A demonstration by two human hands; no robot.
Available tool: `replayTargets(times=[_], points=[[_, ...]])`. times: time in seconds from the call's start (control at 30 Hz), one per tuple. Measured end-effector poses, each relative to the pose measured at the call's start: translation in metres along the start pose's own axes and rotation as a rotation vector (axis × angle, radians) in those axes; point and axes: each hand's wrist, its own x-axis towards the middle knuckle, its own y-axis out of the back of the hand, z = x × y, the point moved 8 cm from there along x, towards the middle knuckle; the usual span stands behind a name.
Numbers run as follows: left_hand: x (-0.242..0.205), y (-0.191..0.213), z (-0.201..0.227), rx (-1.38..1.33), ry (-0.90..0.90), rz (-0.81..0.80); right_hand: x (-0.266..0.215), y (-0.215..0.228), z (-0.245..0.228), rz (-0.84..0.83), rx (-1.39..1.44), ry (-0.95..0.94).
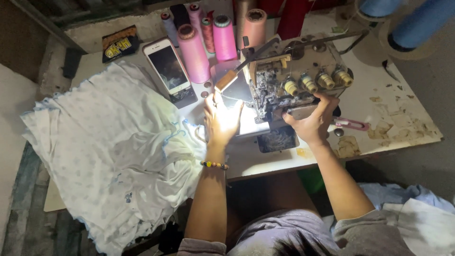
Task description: Threading an industrial overlocker sewing machine by guiding threads through tensioners and guides.
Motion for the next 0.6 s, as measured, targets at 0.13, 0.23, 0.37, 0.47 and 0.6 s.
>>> replayTargets(times=[0.13,0.23,0.37,0.47,0.6], points=[[-0.002,0.002,0.002,-0.039,-0.005,-0.007,-0.019,0.023,-0.012,0.017,-0.086,0.035],[-0.001,-0.001,0.000,-0.054,-0.015,0.021,-0.036,0.038,-0.017,-0.089,-0.132,0.033],[0.000,-0.006,-0.004,-0.069,-0.021,0.072,-0.049,0.057,-0.007,-0.359,-0.026,-0.080],[0.000,-0.010,-0.006,-0.084,-0.029,0.130,-0.013,0.070,0.038,-0.296,0.080,-0.057],[0.005,-0.019,-0.017,-0.120,-0.029,0.153,0.040,0.055,0.157,-0.347,0.115,-0.518]])
